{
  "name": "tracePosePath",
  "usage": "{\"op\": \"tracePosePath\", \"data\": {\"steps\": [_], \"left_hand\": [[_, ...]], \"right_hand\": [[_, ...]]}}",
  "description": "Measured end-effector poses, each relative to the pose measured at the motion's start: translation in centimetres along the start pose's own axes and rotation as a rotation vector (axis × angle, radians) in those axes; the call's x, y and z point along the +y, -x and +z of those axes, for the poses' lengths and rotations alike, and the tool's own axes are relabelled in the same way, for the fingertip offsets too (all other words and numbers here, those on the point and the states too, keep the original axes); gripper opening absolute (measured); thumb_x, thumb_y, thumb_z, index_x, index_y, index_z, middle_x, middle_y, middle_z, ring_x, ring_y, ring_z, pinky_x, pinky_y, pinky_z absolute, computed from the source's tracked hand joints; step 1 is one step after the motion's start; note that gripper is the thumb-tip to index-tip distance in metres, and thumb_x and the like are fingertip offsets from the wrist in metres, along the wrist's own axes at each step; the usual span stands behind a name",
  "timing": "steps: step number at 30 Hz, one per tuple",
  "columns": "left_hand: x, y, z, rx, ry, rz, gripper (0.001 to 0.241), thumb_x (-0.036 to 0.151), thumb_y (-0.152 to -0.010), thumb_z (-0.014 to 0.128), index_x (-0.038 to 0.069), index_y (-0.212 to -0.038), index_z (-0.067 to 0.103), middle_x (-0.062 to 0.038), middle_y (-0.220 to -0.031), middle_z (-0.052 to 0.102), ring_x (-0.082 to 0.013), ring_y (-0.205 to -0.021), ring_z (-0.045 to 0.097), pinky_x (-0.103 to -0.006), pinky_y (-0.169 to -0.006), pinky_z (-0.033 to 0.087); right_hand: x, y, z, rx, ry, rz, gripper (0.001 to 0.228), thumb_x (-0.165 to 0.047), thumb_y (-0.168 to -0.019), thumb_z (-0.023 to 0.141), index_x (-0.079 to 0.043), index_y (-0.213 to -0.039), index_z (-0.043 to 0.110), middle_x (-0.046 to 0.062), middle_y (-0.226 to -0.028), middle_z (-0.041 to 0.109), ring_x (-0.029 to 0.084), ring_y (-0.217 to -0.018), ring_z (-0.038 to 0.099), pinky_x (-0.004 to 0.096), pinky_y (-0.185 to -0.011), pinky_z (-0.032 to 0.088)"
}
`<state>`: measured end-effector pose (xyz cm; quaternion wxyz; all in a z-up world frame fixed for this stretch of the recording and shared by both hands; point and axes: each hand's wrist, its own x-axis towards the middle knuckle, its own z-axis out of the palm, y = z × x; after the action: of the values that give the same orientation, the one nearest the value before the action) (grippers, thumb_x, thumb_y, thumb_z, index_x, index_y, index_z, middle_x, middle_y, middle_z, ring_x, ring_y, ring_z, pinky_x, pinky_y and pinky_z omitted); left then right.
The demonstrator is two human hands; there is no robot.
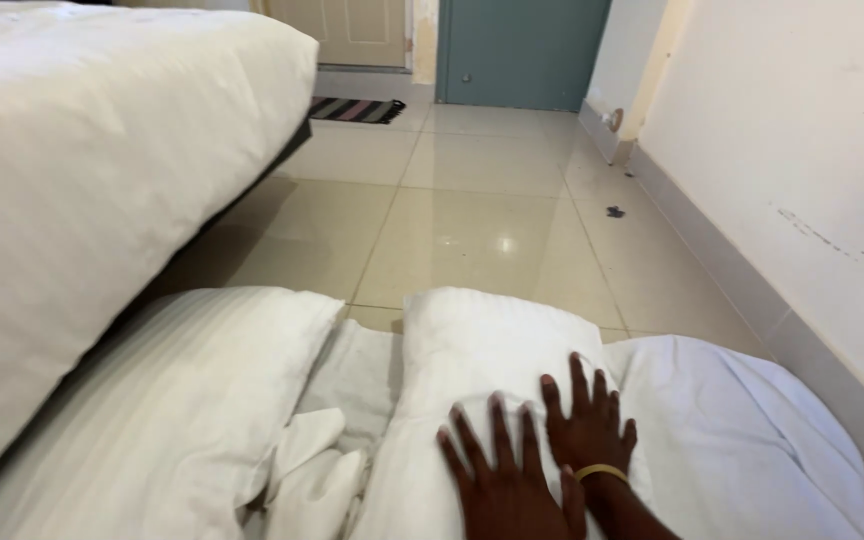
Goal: The person inserts a pillow into a white pillowcase, adjusting the fabric to fit the corners. They then smooth the pillow and proceed to fold a white towel or sheet on the floor.
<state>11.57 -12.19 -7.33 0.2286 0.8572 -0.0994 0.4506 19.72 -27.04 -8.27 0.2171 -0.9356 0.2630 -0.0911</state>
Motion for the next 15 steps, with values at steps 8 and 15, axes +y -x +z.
{"op": "tracePosePath", "data": {"steps": [8, 15], "left_hand": [[-4.6, -3.4, 3.2, -0.11, -0.112, 0.174, 0.071, 0.073, -0.09, 0.041, 0.038, -0.151, 0.036, 0.005, -0.166, 0.025, -0.039, -0.156, 0.005, -0.0804, -0.11, -0.012], [-5.5, -8.3, -2.5, -0.894, -0.098, -0.449, 0.093, 0.084, -0.084, 0.04, 0.04, -0.162, 0.015, 0.005, -0.171, 0.002, -0.0571, -0.149, -0.001, -0.0795, -0.109, 0.007]], "right_hand": [[-1.5, 1.4, -1.0, -0.036, 0.187, -0.057, 0.089, -0.072, -0.088, 0.038, -0.044, -0.164, 0.001, 0.009, -0.171, 0.01, 0.037, -0.153, 0.017, 0.068, -0.114, 0.022], [-0.9, 0.4, -2.7, -0.121, 0.018, -0.024, 0.08, -0.078, -0.091, 0.026, -0.046, -0.162, 0.008, 0.004, -0.173, 0.008, 0.035, -0.158, 0.012, 0.065, -0.121, 0.016]]}}
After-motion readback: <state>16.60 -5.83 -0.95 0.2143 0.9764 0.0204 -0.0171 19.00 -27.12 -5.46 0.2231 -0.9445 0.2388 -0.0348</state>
